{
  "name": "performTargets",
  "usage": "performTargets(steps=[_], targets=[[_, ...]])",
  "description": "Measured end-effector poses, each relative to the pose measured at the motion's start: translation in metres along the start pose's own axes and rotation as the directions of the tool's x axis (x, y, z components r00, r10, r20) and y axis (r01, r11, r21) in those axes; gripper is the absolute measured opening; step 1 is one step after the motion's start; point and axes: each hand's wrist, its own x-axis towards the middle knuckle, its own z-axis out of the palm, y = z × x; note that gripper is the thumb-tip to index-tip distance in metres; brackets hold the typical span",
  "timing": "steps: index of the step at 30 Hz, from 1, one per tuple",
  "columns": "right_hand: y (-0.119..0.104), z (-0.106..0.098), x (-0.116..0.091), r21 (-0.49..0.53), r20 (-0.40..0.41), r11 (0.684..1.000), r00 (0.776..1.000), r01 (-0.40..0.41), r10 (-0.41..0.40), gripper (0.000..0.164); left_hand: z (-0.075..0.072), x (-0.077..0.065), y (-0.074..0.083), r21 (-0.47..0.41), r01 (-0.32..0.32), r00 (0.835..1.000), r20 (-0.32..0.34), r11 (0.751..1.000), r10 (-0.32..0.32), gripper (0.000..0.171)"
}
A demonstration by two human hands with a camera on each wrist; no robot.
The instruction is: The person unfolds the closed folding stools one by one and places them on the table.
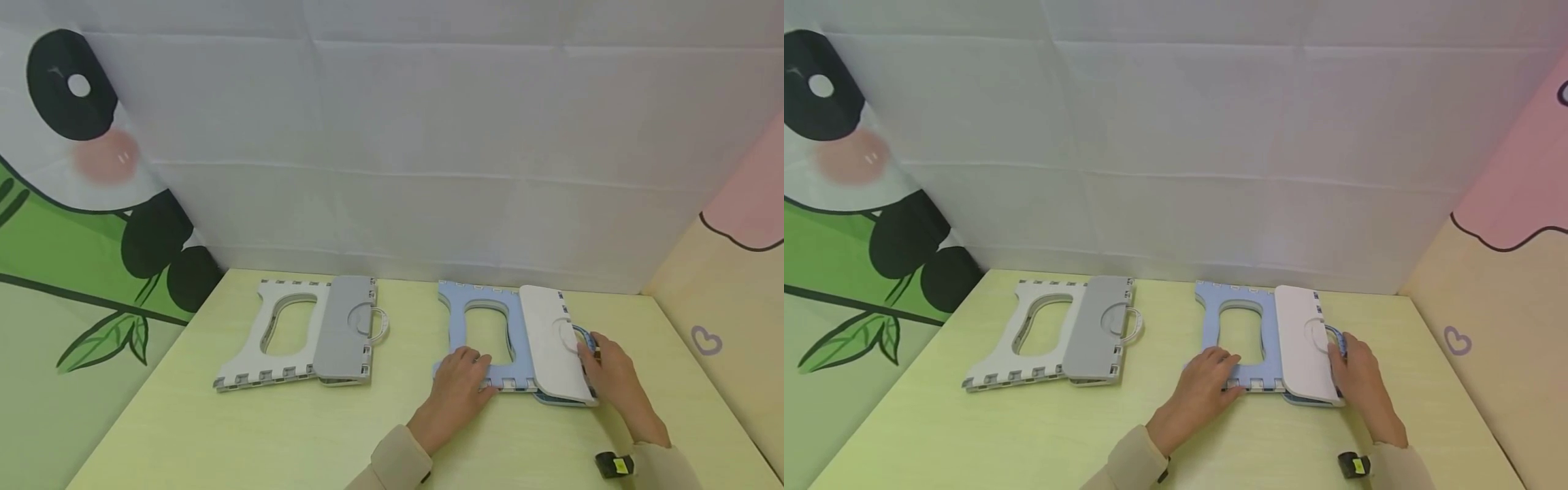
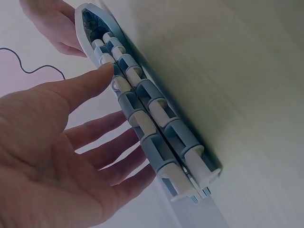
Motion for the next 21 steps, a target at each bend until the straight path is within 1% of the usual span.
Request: performTargets(steps=[4, 9, 13, 18, 21], targets=[[0.0013, 0.0007, 0.0000, 0.033, 0.013, 0.998, 0.999, -0.049, 0.048, 0.060, -0.0010, 0.0000, -0.0007, -0.003, -0.030, 1.000, -0.008, 1.000, 0.030, 0.033], [0.0047, -0.0001, -0.0008, 0.079, 0.026, 0.991, 0.994, -0.111, 0.109, 0.062, -0.0023, -0.0003, -0.0006, -0.013, -0.047, 0.999, 0.003, 0.999, 0.047, 0.033], [0.0067, -0.0009, -0.0015, 0.107, 0.019, 0.987, 0.993, -0.117, 0.115, 0.061, -0.0017, 0.0001, -0.0001, 0.005, -0.051, 0.999, 0.019, 0.999, 0.051, 0.031], [0.0075, -0.0007, -0.0034, 0.156, 0.008, 0.982, 0.994, -0.106, 0.106, 0.052, -0.0006, 0.0007, -0.0004, 0.033, -0.064, 0.998, 0.014, 0.997, 0.063, 0.030], [0.0066, -0.0004, -0.0038, 0.164, -0.010, 0.981, 0.995, -0.099, 0.101, 0.048, -0.0006, 0.0006, -0.0002, 0.051, -0.071, 0.997, 0.008, 0.996, 0.071, 0.028]])
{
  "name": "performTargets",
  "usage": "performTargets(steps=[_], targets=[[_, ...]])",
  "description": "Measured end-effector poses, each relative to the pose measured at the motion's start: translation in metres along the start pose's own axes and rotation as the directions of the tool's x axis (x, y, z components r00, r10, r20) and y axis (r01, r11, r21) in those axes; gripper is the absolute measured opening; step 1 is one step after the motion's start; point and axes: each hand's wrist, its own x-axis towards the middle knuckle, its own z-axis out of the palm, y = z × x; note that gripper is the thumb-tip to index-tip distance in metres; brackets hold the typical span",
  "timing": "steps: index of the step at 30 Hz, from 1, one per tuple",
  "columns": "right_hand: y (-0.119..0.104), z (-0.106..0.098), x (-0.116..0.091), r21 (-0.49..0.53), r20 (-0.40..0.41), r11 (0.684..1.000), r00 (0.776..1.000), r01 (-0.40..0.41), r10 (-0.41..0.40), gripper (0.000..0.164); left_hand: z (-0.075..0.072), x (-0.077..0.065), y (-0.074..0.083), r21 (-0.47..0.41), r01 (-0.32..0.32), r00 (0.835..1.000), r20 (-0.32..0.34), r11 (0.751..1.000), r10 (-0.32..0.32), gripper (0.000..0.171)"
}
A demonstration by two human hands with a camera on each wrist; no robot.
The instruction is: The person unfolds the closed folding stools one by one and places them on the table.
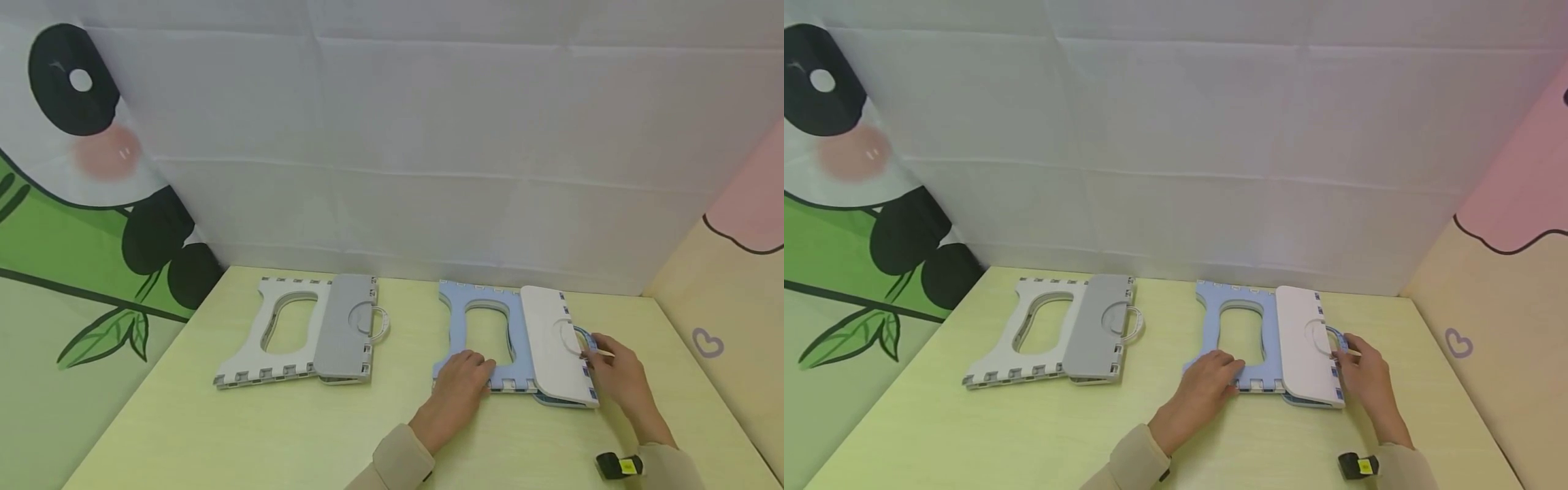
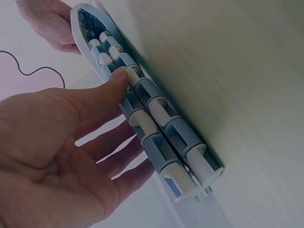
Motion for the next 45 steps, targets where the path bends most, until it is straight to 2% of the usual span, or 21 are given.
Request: performTargets(steps=[5, 15, 25, 35, 45], targets=[[-0.001, 0.001, -0.001, 0.002, -0.023, 1.000, 1.000, -0.012, 0.012, 0.047, -0.001, 0.000, 0.000, 0.030, -0.006, 1.000, 0.002, 1.000, 0.006, 0.026], [-0.002, 0.002, -0.004, 0.009, -0.018, 1.000, 1.000, -0.012, 0.012, 0.048, -0.002, -0.004, 0.000, 0.044, -0.001, 0.999, 0.040, 0.999, 0.000, 0.023], [-0.003, 0.001, -0.007, 0.009, -0.024, 1.000, 1.000, -0.020, 0.020, 0.048, -0.003, -0.007, -0.002, 0.028, -0.021, 1.000, 0.015, 0.999, 0.020, 0.024], [-0.006, -0.002, -0.010, 0.024, -0.029, 1.000, 1.000, 0.004, -0.003, 0.047, -0.005, -0.010, -0.003, 0.020, -0.051, 0.999, 0.021, 0.999, 0.050, 0.028], [-0.008, -0.005, -0.014, 0.050, -0.042, 0.999, 0.999, 0.008, -0.006, 0.049, -0.007, -0.016, -0.003, 0.041, -0.093, 0.995, -0.016, 0.995, 0.094, 0.034]])
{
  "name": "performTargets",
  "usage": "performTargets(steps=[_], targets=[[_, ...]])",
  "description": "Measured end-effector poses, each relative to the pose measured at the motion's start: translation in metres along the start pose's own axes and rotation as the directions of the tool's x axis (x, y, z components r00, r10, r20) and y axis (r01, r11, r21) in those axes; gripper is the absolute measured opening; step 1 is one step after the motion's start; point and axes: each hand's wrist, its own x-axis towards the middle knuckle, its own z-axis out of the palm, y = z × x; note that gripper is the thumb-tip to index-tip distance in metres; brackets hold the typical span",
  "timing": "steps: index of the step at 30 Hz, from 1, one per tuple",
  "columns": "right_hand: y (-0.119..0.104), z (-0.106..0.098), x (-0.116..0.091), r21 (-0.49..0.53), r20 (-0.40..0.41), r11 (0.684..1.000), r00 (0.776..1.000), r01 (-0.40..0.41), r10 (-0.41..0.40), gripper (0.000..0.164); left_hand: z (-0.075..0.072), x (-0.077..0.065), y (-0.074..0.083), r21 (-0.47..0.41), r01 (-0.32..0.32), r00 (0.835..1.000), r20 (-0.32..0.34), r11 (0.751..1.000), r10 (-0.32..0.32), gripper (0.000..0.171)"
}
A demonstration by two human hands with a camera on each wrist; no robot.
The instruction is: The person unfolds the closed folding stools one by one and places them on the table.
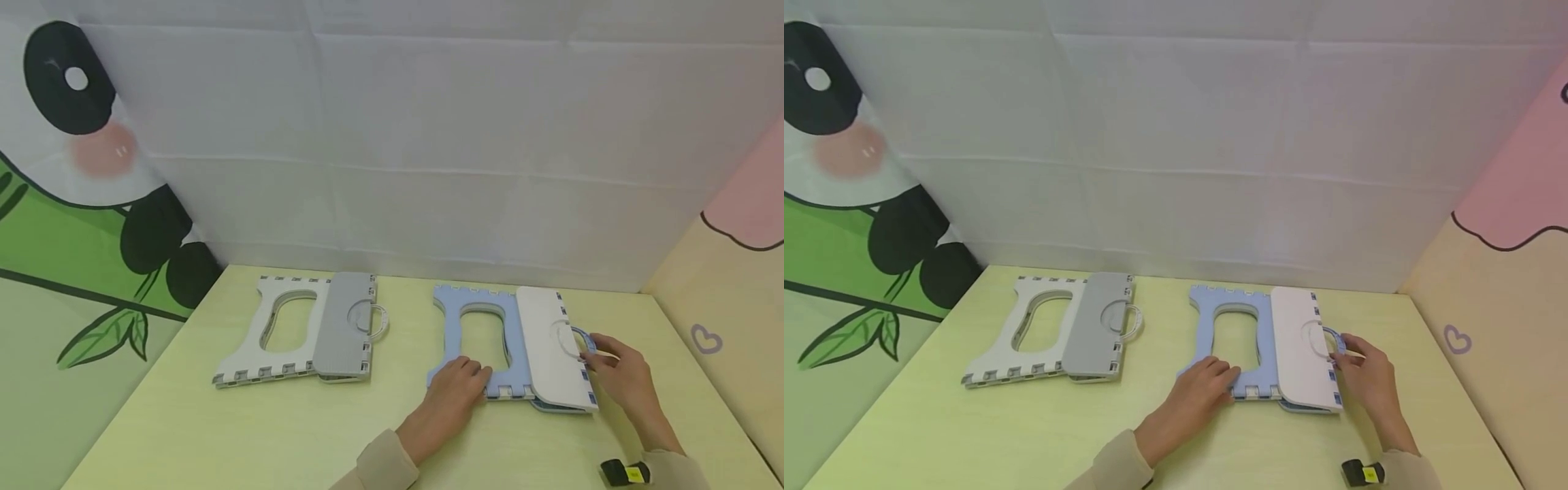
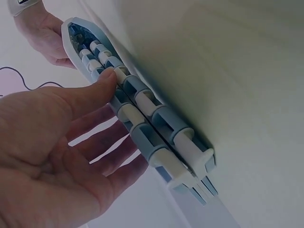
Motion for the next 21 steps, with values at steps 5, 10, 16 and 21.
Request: performTargets(steps=[5, 10, 16, 21], targets=[[-0.002, -0.003, -0.003, 0.007, 0.001, 1.000, 1.000, 0.007, -0.007, 0.050, -0.002, -0.004, 0.000, 0.003, -0.014, 1.000, -0.002, 1.000, 0.014, 0.035], [-0.004, -0.006, -0.006, 0.037, 0.004, 0.999, 1.000, 0.016, -0.016, 0.051, -0.003, -0.007, 0.000, -0.011, -0.019, 1.000, -0.002, 1.000, 0.019, 0.036], [-0.006, -0.011, -0.010, 0.140, 0.023, 0.990, 0.999, 0.029, -0.032, 0.053, -0.003, -0.012, -0.001, -0.058, -0.009, 1.000, 0.000, 0.998, 0.009, 0.039], [-0.005, -0.015, -0.012, 0.230, 0.046, 0.973, 0.999, 0.011, -0.022, 0.054, -0.005, -0.015, 0.000, -0.068, -0.019, 1.000, -0.020, 0.998, 0.017, 0.040]])
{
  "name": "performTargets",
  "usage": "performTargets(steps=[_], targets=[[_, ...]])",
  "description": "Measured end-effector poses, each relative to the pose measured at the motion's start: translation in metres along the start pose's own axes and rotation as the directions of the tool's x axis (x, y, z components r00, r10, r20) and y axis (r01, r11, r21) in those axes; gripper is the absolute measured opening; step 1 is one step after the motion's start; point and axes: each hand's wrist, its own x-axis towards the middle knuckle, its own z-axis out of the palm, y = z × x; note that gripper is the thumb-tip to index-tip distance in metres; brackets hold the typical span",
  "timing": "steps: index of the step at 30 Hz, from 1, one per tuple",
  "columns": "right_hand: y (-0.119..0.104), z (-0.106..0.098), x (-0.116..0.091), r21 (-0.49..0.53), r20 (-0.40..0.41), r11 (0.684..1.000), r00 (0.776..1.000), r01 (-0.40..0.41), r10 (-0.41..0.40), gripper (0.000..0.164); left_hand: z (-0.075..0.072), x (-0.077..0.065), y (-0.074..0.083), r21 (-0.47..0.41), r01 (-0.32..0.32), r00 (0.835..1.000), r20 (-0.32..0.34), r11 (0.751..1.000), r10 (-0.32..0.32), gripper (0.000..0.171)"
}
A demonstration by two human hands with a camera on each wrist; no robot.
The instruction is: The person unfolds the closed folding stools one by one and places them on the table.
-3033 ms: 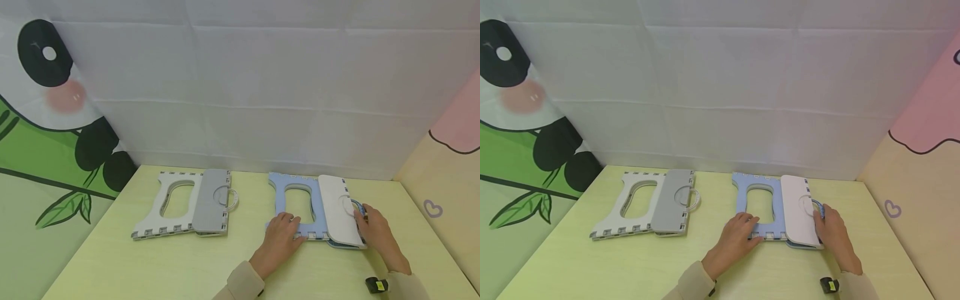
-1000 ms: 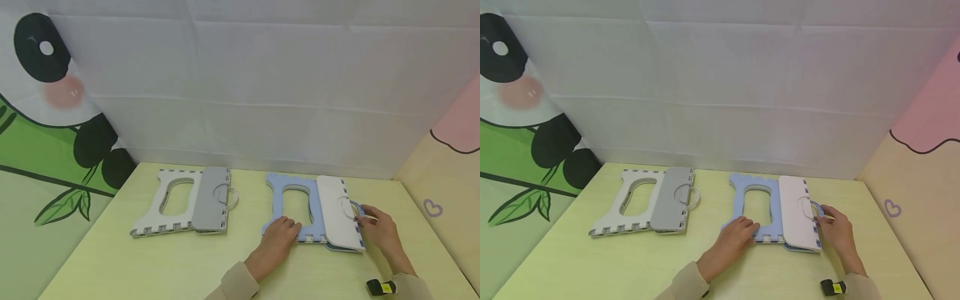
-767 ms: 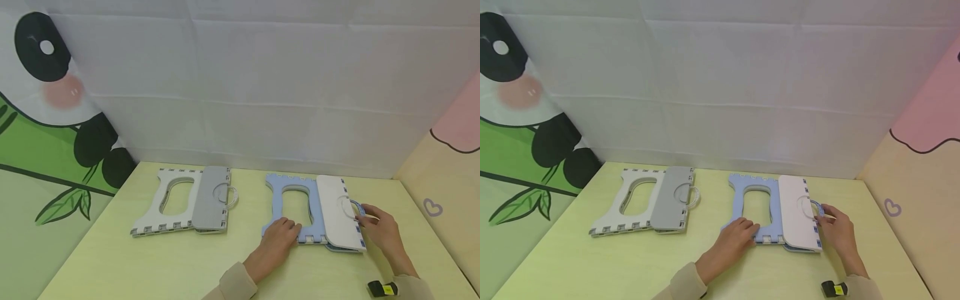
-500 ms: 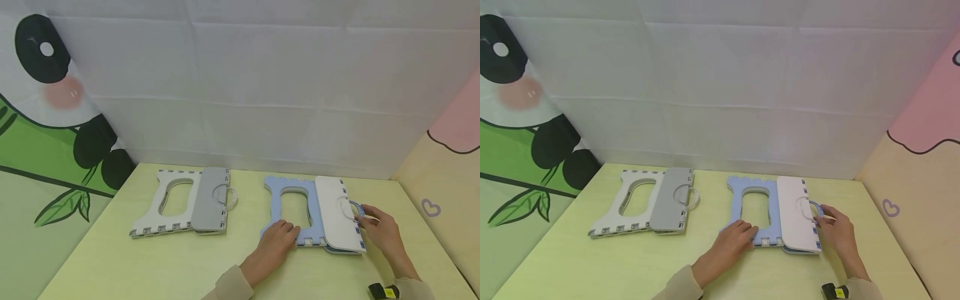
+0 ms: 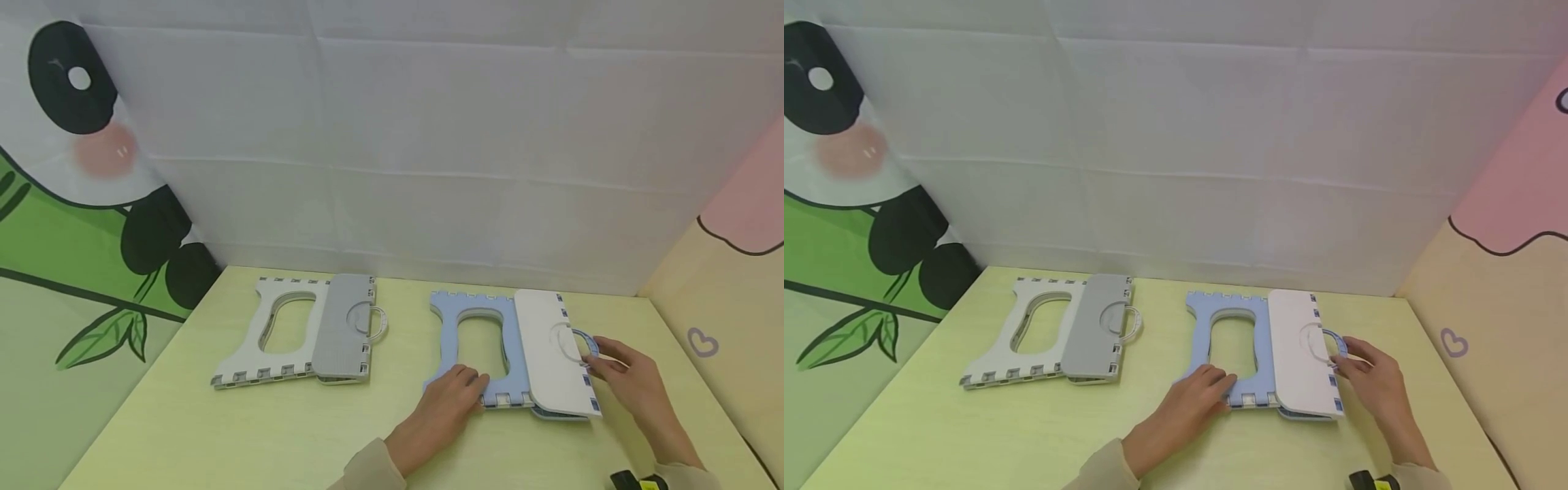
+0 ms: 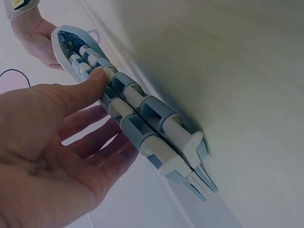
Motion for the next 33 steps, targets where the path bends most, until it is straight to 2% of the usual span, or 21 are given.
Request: performTargets(steps=[8, 16, 24, 33], targets=[[-0.002, -0.007, -0.003, -0.012, -0.013, 1.000, 1.000, 0.020, -0.020, 0.053, -0.004, -0.001, 0.002, -0.034, -0.009, 1.000, 0.001, 0.999, 0.009, 0.036], [-0.011, -0.014, -0.009, 0.052, -0.023, 0.997, 0.999, 0.049, -0.047, 0.054, -0.005, 0.000, 0.004, -0.082, -0.019, 1.000, 0.013, 0.996, 0.020, 0.037], [-0.022, -0.020, -0.012, 0.083, -0.042, 0.993, 0.996, 0.086, -0.083, 0.053, -0.007, 0.002, 0.005, -0.053, -0.046, 0.999, 0.004, 0.998, 0.046, 0.039], [-0.036, -0.026, -0.015, 0.105, -0.081, 0.991, 0.994, 0.078, -0.070, 0.050, -0.009, 0.003, 0.006, -0.022, -0.075, 0.997, -0.023, 0.997, 0.075, 0.042]])
